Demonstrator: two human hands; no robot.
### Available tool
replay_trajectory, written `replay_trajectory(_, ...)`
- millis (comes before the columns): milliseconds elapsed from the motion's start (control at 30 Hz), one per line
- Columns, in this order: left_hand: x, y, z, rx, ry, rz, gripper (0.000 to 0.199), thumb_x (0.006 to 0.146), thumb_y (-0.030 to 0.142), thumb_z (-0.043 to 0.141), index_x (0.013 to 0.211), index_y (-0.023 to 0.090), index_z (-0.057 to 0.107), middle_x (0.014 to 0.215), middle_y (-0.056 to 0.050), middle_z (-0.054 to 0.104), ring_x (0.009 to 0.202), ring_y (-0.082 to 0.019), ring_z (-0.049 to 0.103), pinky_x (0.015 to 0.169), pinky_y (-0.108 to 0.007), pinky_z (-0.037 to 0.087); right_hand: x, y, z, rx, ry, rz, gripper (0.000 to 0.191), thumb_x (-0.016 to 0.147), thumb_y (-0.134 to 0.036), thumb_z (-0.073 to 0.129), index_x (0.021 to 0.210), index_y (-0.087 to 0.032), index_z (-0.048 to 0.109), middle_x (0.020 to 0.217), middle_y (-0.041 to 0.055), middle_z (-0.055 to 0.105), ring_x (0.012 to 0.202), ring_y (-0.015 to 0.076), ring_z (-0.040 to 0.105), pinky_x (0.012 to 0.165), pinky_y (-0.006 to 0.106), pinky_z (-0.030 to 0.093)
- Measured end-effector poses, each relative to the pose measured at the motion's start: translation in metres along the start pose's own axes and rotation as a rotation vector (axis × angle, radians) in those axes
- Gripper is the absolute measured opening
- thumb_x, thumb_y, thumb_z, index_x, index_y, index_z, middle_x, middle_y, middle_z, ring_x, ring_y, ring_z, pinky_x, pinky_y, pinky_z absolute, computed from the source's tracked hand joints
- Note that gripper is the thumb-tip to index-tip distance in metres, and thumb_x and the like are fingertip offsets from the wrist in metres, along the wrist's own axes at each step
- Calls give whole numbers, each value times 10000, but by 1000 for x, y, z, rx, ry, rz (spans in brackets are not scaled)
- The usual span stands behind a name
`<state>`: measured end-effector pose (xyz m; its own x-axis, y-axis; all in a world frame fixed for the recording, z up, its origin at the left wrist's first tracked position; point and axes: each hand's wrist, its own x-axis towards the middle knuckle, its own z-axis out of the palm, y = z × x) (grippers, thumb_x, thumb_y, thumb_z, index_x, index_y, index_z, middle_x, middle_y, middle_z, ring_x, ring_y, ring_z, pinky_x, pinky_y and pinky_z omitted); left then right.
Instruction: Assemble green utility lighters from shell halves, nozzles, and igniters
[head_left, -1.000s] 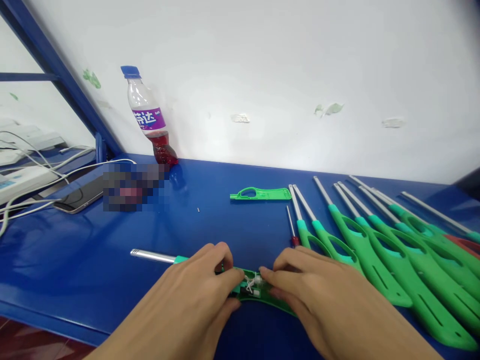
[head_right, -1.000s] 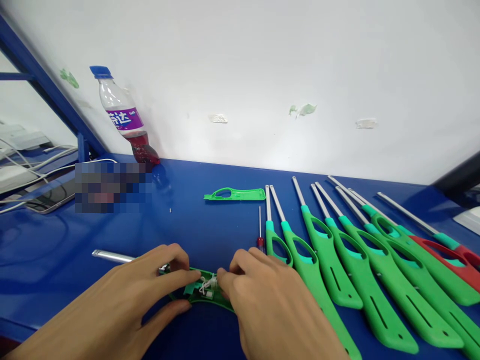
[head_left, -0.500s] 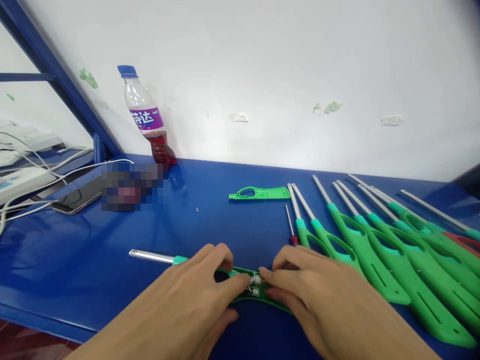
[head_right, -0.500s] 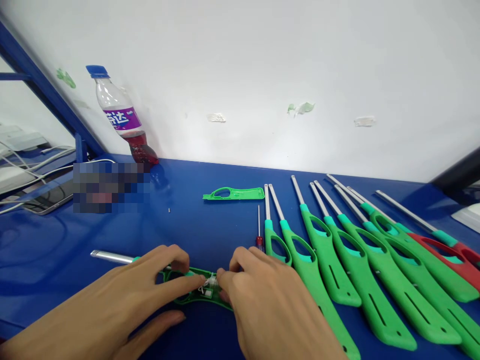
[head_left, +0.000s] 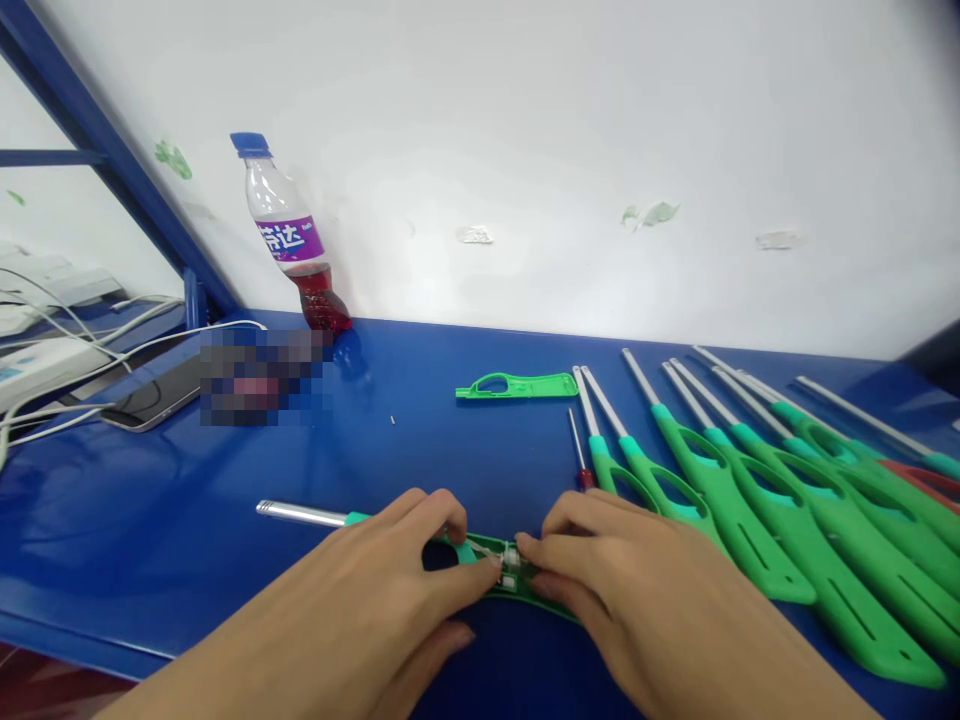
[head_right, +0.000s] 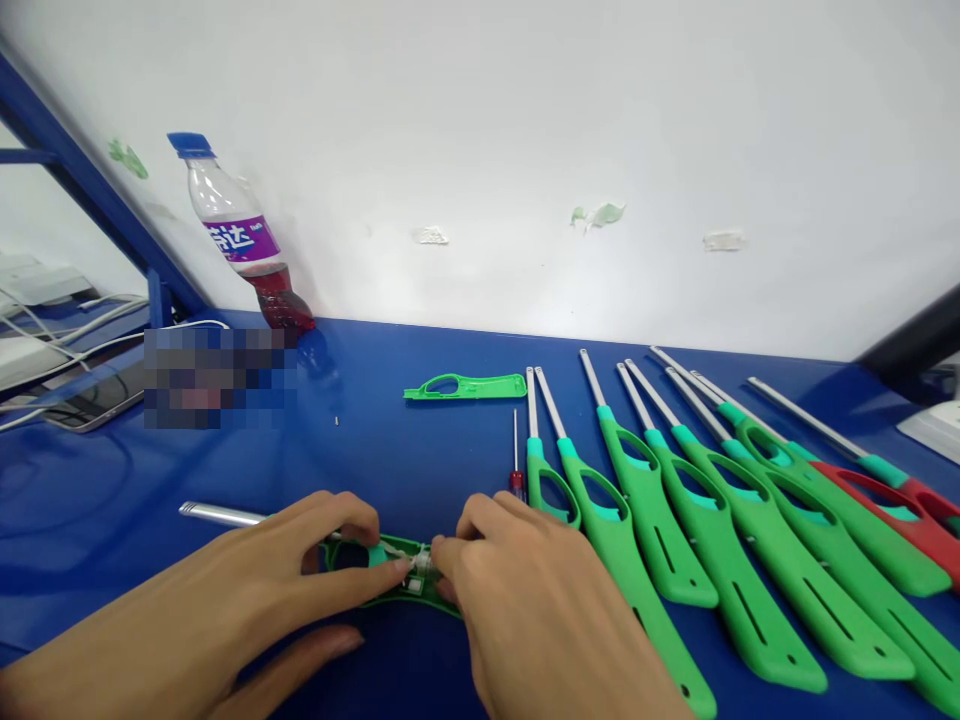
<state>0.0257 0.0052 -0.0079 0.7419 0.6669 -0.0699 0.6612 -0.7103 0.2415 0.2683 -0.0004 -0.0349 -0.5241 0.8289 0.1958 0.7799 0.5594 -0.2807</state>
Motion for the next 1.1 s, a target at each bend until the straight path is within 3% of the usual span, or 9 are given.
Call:
replay_trajectory(233, -11, -13, 12, -101, -11, -48, 537, 1068, 172, 570, 1512, 464, 488, 1453, 34, 559, 1296, -203, 587, 1096, -321, 504, 1, 0, 1, 0, 27, -12, 261, 956, -83, 577, 834, -248, 740, 809, 10, 690, 728, 162, 690, 681, 266, 526)
replay_trajectory(600, -1, -8, 7, -166, -47, -59, 488, 1075, 126, 562, 1416, 475, 548, 1284, 55, 589, 1132, -181, 596, 985, -327, 467, 3, 2, 4, 6, 23, -4, 237, 944, -102, 624, 804, -256, 739, 793, 3, 687, 710, 162, 696, 682, 270, 536)
replay_trajectory(800, 2, -9, 0, -143, -34, -44, 678, 998, 52, 640, 1471, 525, 525, 1229, 57, 618, 1092, -199, 625, 938, -324, 493, 3, 2, 2, 25, 19, 2, 229, 944, -103, 644, 807, -257, 742, 801, -5, 695, 733, 166, 701, 672, 278, 512)
replay_trajectory(1100, -2, -7, 0, -104, -42, -55, 613, 1031, 100, 596, 1498, 490, 526, 1348, 43, 626, 1201, -203, 643, 971, -310, 534, 2, 1, -2, 15, 33, -26, 145, 969, -155, 675, 923, -278, 738, 869, -35, 728, 828, 199, 738, 768, 346, 543)
